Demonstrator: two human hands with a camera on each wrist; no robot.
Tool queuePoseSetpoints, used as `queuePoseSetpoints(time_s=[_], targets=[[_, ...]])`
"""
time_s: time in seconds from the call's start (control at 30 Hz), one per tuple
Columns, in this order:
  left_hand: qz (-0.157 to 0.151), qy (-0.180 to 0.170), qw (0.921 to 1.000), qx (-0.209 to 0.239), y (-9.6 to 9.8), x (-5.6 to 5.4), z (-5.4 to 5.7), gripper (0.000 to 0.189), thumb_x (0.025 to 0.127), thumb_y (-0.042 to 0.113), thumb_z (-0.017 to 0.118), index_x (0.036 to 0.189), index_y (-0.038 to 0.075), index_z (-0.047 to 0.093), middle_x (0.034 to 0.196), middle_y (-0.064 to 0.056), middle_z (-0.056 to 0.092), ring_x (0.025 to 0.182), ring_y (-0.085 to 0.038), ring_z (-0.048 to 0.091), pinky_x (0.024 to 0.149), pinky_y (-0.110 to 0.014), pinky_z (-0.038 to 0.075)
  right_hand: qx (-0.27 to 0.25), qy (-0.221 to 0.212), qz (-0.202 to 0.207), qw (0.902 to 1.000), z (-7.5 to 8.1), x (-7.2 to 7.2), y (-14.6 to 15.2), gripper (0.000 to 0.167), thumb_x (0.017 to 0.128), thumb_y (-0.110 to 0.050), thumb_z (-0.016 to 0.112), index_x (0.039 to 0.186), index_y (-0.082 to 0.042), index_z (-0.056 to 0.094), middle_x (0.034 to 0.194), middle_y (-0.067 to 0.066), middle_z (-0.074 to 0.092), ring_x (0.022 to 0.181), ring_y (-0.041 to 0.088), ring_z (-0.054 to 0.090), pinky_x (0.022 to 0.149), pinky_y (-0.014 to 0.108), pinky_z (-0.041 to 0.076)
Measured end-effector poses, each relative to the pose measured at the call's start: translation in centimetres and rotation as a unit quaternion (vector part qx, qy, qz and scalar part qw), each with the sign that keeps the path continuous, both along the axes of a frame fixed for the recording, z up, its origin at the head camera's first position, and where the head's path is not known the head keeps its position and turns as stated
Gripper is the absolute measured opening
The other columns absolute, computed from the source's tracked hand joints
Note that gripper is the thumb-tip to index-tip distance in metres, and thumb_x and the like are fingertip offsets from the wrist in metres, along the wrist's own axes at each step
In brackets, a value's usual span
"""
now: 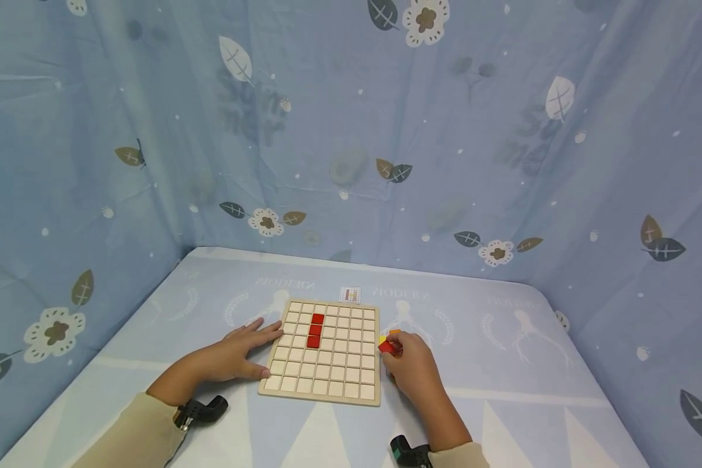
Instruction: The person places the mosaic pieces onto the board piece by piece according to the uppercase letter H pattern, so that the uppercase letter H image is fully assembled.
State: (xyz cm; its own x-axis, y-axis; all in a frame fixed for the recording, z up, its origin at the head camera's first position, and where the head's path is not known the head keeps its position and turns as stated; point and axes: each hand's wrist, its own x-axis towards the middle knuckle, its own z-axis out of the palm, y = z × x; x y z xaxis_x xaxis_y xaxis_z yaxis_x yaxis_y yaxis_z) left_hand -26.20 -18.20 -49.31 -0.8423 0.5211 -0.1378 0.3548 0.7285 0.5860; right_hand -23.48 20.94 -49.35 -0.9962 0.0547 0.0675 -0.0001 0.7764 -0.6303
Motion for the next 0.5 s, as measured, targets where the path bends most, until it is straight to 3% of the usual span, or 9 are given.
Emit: queuePoseSetpoints(time_s=[0.5], targets=[[0.008,-0.006,0.9999,-0.001,0.1,0.0,0.0,0.092,0.087,0.047,0.084,0.164,0.022,0.04,0.175,0.002,0.022,0.163,-0.041,0.003,0.123,-0.074,0.006,-0.034,-0.007,0.066,0.9972,1.3,-0.5,-4.1,0.03,0.092,-0.014,0.077,0.122,-0.011,0.073,0.11,0.002,0.065,0.088,0.016,0.056,0.068,0.029,0.051]])
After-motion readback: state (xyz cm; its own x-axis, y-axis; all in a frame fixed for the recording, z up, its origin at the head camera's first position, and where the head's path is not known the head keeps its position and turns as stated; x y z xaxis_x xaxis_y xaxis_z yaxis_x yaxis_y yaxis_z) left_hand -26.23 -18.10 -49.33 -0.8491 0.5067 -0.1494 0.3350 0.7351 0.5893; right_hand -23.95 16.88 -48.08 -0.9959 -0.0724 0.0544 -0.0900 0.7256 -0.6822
